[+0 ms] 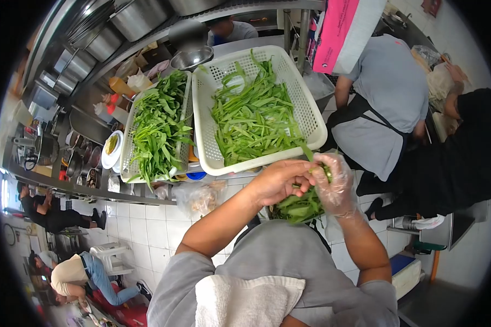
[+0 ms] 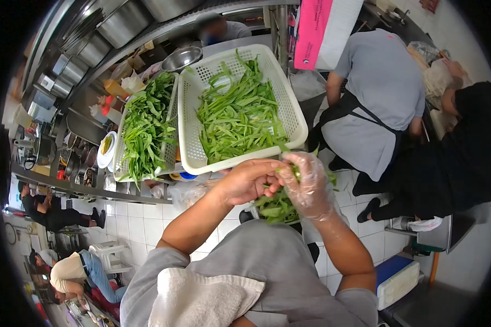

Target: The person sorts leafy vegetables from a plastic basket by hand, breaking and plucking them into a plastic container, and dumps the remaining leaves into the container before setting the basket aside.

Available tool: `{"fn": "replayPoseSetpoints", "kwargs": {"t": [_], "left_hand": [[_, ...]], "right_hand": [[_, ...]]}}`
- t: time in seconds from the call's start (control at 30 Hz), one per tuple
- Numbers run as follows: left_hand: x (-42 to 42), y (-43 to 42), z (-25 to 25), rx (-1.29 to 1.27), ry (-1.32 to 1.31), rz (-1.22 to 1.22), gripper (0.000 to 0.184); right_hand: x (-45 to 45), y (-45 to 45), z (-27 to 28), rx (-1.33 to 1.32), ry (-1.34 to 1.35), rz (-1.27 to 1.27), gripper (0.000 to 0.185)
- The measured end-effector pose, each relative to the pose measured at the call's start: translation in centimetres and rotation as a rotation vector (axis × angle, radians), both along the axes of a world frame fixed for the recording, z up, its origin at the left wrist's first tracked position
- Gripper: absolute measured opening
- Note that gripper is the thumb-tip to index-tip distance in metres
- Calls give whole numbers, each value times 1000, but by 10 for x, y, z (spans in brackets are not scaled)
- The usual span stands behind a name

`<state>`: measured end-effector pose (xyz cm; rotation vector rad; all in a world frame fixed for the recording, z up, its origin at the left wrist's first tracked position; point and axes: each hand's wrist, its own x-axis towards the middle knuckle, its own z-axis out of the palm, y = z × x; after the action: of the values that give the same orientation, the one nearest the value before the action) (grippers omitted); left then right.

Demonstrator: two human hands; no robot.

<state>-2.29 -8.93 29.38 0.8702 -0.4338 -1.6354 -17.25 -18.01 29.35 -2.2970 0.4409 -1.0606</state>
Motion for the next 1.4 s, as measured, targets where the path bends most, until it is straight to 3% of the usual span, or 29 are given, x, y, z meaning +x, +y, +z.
{"fn": "replayPoseSetpoints", "kwargs": {"t": [0.07, 0.13, 0.23, 0.3, 0.37, 0.4, 0.47, 0.5, 0.57, 0.7, 0.77, 0.8, 0.9, 0.93, 1.07, 1.23, 1.37, 1.4], "left_hand": [[5, -4, 4, 1, -45, -46, 30], [22, -13, 16, -73, -570, -76, 33], [91, -45, -18, -155, -1292, 165, 33], [150, -70, -37, -106, -1570, 283, 28], [209, -92, -67, -32, -2042, 334, 25], [233, -101, -84, -43, -2048, 332, 25], [267, -116, -110, 417, -2245, 151, 28], [271, -119, -114, 405, -2251, 147, 28], [276, -124, -125, 702, -2063, -60, 32], [251, -123, -112, 675, -2167, 30, 32], [251, -121, -106, 522, -2129, 301, 28], [250, -119, -96, 518, -2129, 306, 28], [236, -97, -41, 15, -2124, 615, 18], [229, -86, -24, 22, -2126, 627, 18], [195, -37, 4, 10, -1209, 503, 22], [150, 4, -17, 77, -961, 502, 24], [135, 22, -34, 54, -1204, 542, 21], [127, 26, -31, 55, -1199, 544, 21]], "right_hand": [[-6, -5, -1, 164, -46, -7, 31], [-19, -12, -6, 212, -57, -32, 35], [-52, -19, -4, 352, 9, 0, 40], [-81, -17, -2, 654, 60, 78, 45], [-97, -12, -9, 624, 129, 24, 44], [-102, -10, -12, 597, 201, -27, 42], [-105, -4, -14, 672, 247, -108, 37], [-106, -1, -16, 658, 241, -136, 34], [-107, 6, -20, 657, 240, -184, 31], [-103, 14, -19, 569, 254, -205, 28], [-102, 13, -24, 570, 249, -196, 28], [-100, 11, -25, 564, 246, -178, 27], [-93, 8, -19, 558, 249, -169, 26], [-90, 7, -19, 551, 249, -159, 26], [-72, 4, -16, 544, 246, -71, 26], [-38, 1, 10, 365, 252, 62, 28], [-3, -6, 44, 318, 278, 94, 28], [4, -9, 49, 198, 280, 65, 28]]}}
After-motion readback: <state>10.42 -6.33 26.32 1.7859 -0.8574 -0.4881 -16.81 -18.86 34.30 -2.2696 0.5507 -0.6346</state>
